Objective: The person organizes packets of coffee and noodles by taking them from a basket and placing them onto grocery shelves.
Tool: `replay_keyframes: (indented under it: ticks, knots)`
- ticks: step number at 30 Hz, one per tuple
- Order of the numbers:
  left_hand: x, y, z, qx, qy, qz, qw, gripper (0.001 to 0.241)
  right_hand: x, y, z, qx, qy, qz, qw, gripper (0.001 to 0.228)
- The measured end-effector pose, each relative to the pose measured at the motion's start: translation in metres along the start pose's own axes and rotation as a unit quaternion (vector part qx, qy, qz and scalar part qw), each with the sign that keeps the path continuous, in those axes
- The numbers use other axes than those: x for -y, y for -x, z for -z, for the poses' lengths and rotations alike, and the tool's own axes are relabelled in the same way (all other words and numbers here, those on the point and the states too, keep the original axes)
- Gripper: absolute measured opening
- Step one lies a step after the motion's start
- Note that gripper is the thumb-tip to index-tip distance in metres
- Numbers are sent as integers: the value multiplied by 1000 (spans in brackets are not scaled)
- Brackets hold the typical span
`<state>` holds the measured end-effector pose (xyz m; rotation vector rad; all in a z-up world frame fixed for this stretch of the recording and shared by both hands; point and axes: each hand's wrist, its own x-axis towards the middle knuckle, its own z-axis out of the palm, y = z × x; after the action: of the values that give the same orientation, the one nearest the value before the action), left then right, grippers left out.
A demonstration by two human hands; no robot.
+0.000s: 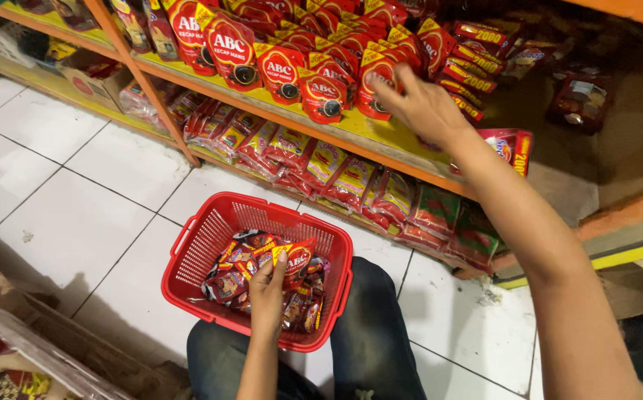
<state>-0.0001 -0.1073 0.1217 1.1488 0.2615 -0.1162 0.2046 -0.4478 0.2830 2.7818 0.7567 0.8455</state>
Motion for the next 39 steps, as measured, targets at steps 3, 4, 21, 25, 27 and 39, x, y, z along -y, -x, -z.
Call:
replay_keyframes:
  ticks: [3,4,21,25,27,39]
  knots:
    - [8,-1,-7,5,11,-16,1000,29,5,38,6,-95,-19,79,992,52]
    - [12,-3,-12,0,26,-2,1000,28,16,63,9,-112,-46,36,992,46]
    - [35,12,-46,64,-69,68,993,31,85,196,12,-198,-246,-654,688,41]
    - [36,16,-38,56,-109,75,990,34,73,190,1,-174,-618,-618,455,55]
    - [32,17,-35,51,-100,72,991,34,64,195,-5,-178,-637,-589,464,49]
    - [3,14,-48,92,-36,9,995,32,76,212,17,-195,-593,-638,450,28]
